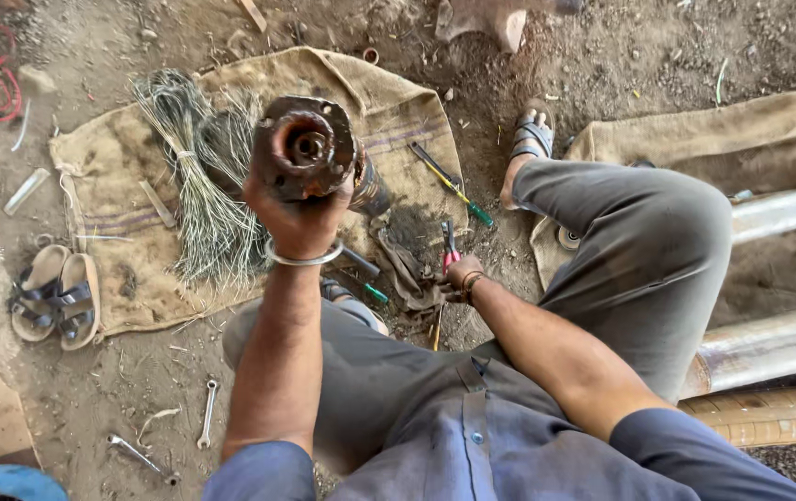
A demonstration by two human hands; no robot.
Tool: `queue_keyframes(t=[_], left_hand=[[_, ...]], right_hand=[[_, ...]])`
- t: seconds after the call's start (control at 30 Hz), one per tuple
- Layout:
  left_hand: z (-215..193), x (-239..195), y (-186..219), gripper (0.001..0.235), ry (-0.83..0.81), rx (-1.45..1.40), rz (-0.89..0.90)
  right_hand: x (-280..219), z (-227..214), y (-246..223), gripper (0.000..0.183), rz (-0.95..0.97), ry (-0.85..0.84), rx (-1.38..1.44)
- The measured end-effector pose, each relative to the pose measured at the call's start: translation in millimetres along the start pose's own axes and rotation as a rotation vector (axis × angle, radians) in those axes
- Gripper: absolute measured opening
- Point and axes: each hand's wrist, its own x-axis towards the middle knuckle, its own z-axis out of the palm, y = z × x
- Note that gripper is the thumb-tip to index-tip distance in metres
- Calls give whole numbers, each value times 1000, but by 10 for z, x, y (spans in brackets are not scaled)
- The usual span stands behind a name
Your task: The person pours oil into a cylindrical mechanical part, then uses pliers and a screwdriver to manipulate internal components. The person removes a small metal piece from the cylinder and inspects the interior.
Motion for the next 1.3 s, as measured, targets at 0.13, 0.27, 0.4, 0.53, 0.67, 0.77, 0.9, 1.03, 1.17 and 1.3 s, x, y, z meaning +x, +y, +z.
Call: queue_keyframes(t=[0.13, 0.27, 0.4, 0.53, 0.67, 0.77, 0.9, 1.03, 1.17, 1.3], left_hand=[[133, 45, -76, 53, -76, -8, -129], [416, 33, -378, 60, -89, 87, -198], [496, -35, -415, 61, -82, 24, -91], [246, 44, -106, 57, -60, -11, -39], [112, 120, -92, 50, -113, -79, -83], [154, 129, -346, 60, -295, 20, -249], [235, 357, -607, 59, -100, -77, -264], [155, 202, -476, 59, -24, -194, -272], [7, 315, -447, 61, -63, -226, -217], [100, 160, -490, 58, -110, -71, -298]], right_hand=[[34, -30, 86, 22, -28, 39, -77], [-12, 34, 1, 22, 67, 16, 94], [-93, -4, 62, 19, -9, 3, -3], [-173, 44, -93, 12, -70, 18, -122], [-180, 30, -46, 10, -84, 21, -222], [-172, -40, 121, 14, -9, -2, -122], [-56, 4, -55, 21, 52, 18, 46], [19, -28, 149, 27, 46, 32, -22], [96, 138, -117, 26, -58, 32, -153], [-186, 10, 161, 32, -5, 15, -157]])
